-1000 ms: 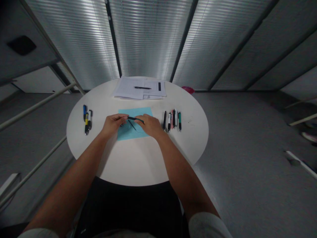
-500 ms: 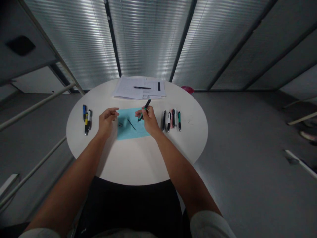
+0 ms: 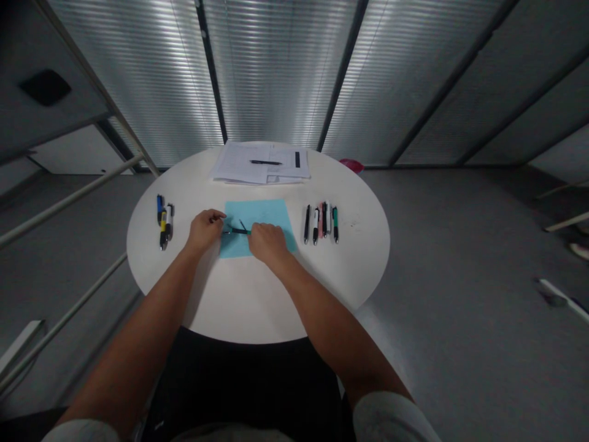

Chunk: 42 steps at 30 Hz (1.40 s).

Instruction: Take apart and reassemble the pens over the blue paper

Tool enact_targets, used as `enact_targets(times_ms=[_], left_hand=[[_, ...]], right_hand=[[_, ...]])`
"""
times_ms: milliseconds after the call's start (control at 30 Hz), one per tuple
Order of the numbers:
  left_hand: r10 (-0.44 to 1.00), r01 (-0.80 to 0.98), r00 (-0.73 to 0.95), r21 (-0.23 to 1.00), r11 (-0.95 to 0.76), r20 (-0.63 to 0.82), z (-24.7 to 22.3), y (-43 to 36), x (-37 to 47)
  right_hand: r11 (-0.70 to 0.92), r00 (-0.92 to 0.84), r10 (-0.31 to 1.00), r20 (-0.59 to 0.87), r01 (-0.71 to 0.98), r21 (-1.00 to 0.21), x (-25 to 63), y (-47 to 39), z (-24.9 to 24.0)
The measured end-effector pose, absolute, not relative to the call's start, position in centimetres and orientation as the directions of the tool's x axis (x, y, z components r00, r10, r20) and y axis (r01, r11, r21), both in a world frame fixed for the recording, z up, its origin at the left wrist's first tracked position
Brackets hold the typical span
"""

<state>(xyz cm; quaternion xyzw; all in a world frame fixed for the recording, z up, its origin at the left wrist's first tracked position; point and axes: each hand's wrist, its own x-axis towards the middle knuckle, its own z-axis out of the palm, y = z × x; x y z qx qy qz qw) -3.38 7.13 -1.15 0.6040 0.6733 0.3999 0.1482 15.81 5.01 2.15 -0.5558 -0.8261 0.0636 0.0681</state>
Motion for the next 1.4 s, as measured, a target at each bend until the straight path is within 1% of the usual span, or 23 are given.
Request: enact_targets(times_ms=[133, 233, 300, 367, 400, 467, 500, 567, 633, 700, 800, 867, 967, 1133, 1233, 1400], left_hand=[[0.939, 0.727, -0.214, 0.686, -0.03, 0.269, -1.3, 7.2, -3.2], [0.925, 0.673, -0.258, 0.739, -0.035, 0.279, -1.1, 7.2, -3.2], [0.903, 0.582, -0.306, 0.81, -0.074, 0.303, -0.7, 7.0, -3.1], [0.898, 0.466, -0.306, 0.872, -0.149, 0.317, -0.1, 6.7, -2.8], [0.91, 0.399, -0.27, 0.896, -0.193, 0.316, 0.2, 6.5, -2.5], [0.954, 0.249, -0.112, 0.937, -0.245, 0.279, 0.9, 5.9, -1.7], [0.966, 0.183, -0.046, 0.953, -0.242, 0.254, 1.1, 5.7, -1.3], [0.978, 0.1, 0.012, 0.973, -0.209, 0.208, 1.4, 5.4, -0.7], [0.98, 0.064, -0.033, 0.979, -0.195, 0.197, 1.4, 5.5, -0.6], [0.97, 0.016, -0.134, 0.979, -0.203, 0.204, 1.2, 5.8, -0.8], [0.954, -0.169, -0.253, 0.964, -0.206, 0.16, 1.3, 6.3, -1.2], [0.956, -0.296, -0.273, 0.936, -0.19, 0.108, 1.5, 6.4, -1.3], [0.963, -0.389, -0.26, 0.906, -0.167, 0.066, 1.8, 6.4, -1.3], [0.975, -0.434, -0.214, 0.89, -0.142, 0.051, 1.7, 6.4, -1.2], [0.979, -0.447, -0.192, 0.883, -0.145, 0.063, 1.5, 6.4, -1.3], [0.984, -0.403, -0.17, 0.907, -0.122, 0.056, 1.4, 6.3, -1.2]], right_hand=[[0.272, -0.293, 0.955, -0.052, 0.931, -0.244, 15.2, 5.3, 2.4], [0.26, -0.283, 0.959, -0.035, 0.917, -0.303, 15.2, 6.0, 2.5], [0.287, -0.296, 0.955, 0.032, 0.885, -0.368, 15.5, 6.5, 2.5], [0.336, -0.321, 0.94, 0.117, 0.807, -0.485, 15.8, 6.8, 2.6], [0.363, -0.338, 0.929, 0.151, 0.751, -0.552, 15.9, 6.9, 2.7], [0.405, -0.382, 0.904, 0.191, 0.629, -0.663, 15.9, 7.0, 2.6], [0.42, -0.403, 0.892, 0.202, 0.578, -0.7, 15.8, 6.9, 2.4], [0.441, -0.437, 0.872, 0.221, 0.504, -0.743, 15.7, 6.8, 2.2], [0.443, -0.446, 0.866, 0.228, 0.471, -0.763, 15.6, 6.7, 2.1], [0.435, -0.438, 0.871, 0.22, 0.482, -0.761, 15.8, 6.5, 2.2], [0.441, -0.42, 0.882, 0.213, 0.58, -0.685, 16.3, 6.3, 2.8], [0.457, -0.409, 0.884, 0.228, 0.65, -0.607, 16.7, 6.1, 3.1], [0.476, -0.401, 0.879, 0.259, 0.69, -0.546, 17.0, 6.0, 3.3], [0.482, -0.397, 0.876, 0.274, 0.692, -0.537, 17.1, 6.2, 3.0], [0.477, -0.405, 0.878, 0.255, 0.706, -0.523, 17.2, 6.2, 2.9], [0.468, -0.405, 0.883, 0.237, 0.711, -0.525, 17.2, 6.2, 2.8]])
